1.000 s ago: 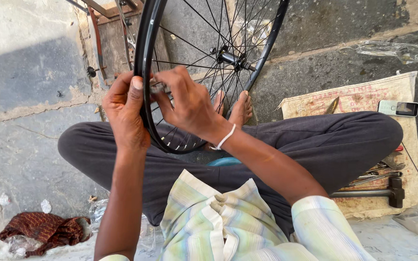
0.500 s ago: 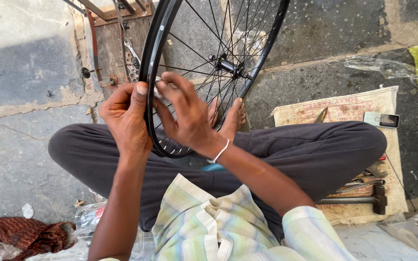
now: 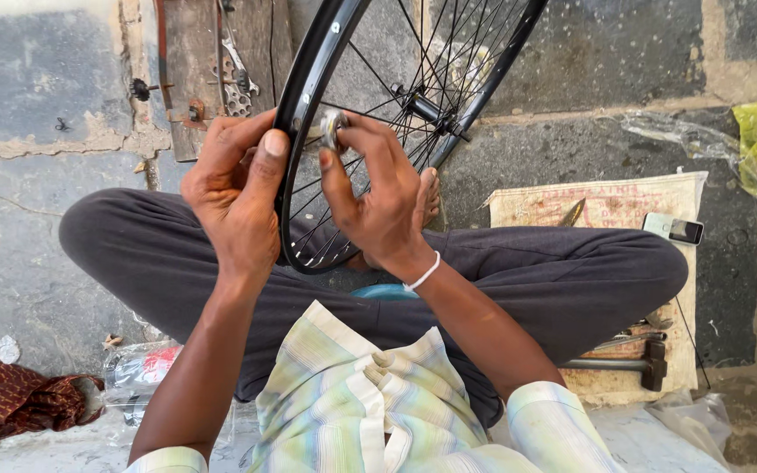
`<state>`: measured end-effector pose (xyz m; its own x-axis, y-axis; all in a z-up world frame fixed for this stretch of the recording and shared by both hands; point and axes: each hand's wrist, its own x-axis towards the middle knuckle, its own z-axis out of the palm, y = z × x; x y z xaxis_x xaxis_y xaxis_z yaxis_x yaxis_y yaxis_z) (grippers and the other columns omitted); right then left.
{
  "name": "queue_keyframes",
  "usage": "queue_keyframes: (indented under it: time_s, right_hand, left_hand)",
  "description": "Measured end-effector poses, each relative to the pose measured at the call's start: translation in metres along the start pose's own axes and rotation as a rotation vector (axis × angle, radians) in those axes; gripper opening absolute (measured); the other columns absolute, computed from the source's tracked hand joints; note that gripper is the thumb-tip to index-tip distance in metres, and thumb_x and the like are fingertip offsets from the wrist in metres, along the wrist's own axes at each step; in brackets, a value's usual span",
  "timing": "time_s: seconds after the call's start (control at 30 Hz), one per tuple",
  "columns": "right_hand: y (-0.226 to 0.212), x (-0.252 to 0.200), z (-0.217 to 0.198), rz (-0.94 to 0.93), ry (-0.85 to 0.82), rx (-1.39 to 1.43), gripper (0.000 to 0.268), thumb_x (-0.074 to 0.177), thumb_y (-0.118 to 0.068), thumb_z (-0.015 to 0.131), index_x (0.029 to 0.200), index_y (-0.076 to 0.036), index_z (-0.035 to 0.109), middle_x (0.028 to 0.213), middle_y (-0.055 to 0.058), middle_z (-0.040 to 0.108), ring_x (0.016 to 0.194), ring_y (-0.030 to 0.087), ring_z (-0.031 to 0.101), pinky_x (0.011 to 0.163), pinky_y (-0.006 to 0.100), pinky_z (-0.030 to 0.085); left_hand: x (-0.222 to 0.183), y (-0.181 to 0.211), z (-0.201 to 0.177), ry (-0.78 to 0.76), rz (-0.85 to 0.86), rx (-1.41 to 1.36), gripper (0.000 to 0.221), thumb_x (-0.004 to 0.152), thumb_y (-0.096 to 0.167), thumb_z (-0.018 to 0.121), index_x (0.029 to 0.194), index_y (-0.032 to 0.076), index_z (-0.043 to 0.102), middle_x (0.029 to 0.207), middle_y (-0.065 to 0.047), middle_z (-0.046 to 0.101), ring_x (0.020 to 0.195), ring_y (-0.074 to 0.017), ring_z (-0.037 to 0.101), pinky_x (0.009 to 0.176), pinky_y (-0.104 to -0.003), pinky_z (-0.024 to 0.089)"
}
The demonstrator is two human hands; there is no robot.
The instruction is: The person is sitting on the floor and threading small metal components onto the ends of spokes through the holes in a bicycle rim by hand.
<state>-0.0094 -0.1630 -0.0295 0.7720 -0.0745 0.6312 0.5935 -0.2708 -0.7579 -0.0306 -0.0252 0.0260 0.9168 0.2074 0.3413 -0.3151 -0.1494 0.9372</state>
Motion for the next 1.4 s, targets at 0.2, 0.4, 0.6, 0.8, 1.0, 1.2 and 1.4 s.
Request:
queue_keyframes:
  time_s: [0.2,0.4,0.6,0.8,1.0,1.2,1.4]
  right_hand:
    - [-0.010,-0.026,-0.030,0.005,0.022,0.036,0.025,0.095,-0.005,0.071,0.115,0.002,0.058,0.120,0.020,0.068,0.116,0.032,0.071,0.110,0.045,0.043]
    - [-0.002,-0.038,-0.041,0.007,-0.033,0.092,0.037,0.098,-0.010,0.075,0.127,0.002,0.056,0.128,0.020,0.064,0.124,0.029,0.065,0.111,0.045,0.052]
    - [-0.015,0.013,-0.046,0.135,-0.182,-0.064,0.038,0.101,-0.008,0.073,0.138,-0.008,0.062,0.129,0.014,0.068,0.122,0.026,0.068,0.108,0.036,0.053]
    - [-0.007,0.047,-0.061,0.074,-0.544,0.403,0.059,0.087,-0.005,0.072,0.142,0.001,0.051,0.135,0.017,0.063,0.126,0.030,0.062,0.113,0.042,0.047]
    - [0.006,0.038,-0.022,-0.010,-0.414,0.018,0.030,0.091,-0.008,0.080,0.114,-0.004,0.061,0.118,0.011,0.068,0.116,0.025,0.067,0.101,0.040,0.052]
    - [-0.021,0.014,0.006,-0.285,0.069,-0.198,0.031,0.097,-0.008,0.069,0.123,-0.001,0.052,0.127,0.026,0.058,0.119,0.037,0.059,0.101,0.049,0.048]
    - [-0.002,0.038,-0.022,-0.049,-0.404,0.253,0.033,0.103,-0.017,0.066,0.132,-0.006,0.056,0.122,0.010,0.068,0.114,0.020,0.068,0.100,0.036,0.055]
  left_hand:
    - [-0.039,-0.021,-0.014,0.006,0.051,0.092,0.027,0.113,0.015,0.070,0.134,0.000,0.068,0.096,0.000,0.058,0.082,-0.0041,0.049,0.072,-0.017,0.039]
    - [-0.048,-0.022,-0.012,-0.069,-0.125,-0.215,0.038,0.108,0.023,0.070,0.140,0.004,0.063,0.109,-0.010,0.073,0.083,-0.0140,0.073,0.067,-0.025,0.060]
    - [-0.015,-0.004,0.001,-0.076,-0.201,-0.154,0.037,0.108,0.028,0.070,0.129,-0.002,0.067,0.101,-0.007,0.071,0.080,-0.0117,0.070,0.070,-0.023,0.057]
    - [-0.006,-0.009,0.001,-0.051,-0.199,-0.153,0.032,0.113,0.027,0.072,0.103,-0.003,0.069,0.088,-0.004,0.067,0.078,-0.0065,0.059,0.073,-0.021,0.047]
    - [-0.004,-0.009,-0.002,-0.043,-0.228,-0.189,0.030,0.108,0.028,0.072,0.111,-0.002,0.070,0.093,-0.003,0.069,0.081,-0.0074,0.062,0.076,-0.022,0.051]
    - [0.003,-0.003,-0.008,-0.143,-0.216,-0.244,0.031,0.109,0.027,0.073,0.110,-0.004,0.071,0.094,-0.004,0.069,0.082,-0.0078,0.062,0.077,-0.021,0.051]
    - [0.002,-0.012,-0.012,-0.126,-0.257,-0.312,0.029,0.108,0.027,0.074,0.107,-0.001,0.071,0.094,-0.003,0.067,0.082,-0.0063,0.060,0.077,-0.020,0.047]
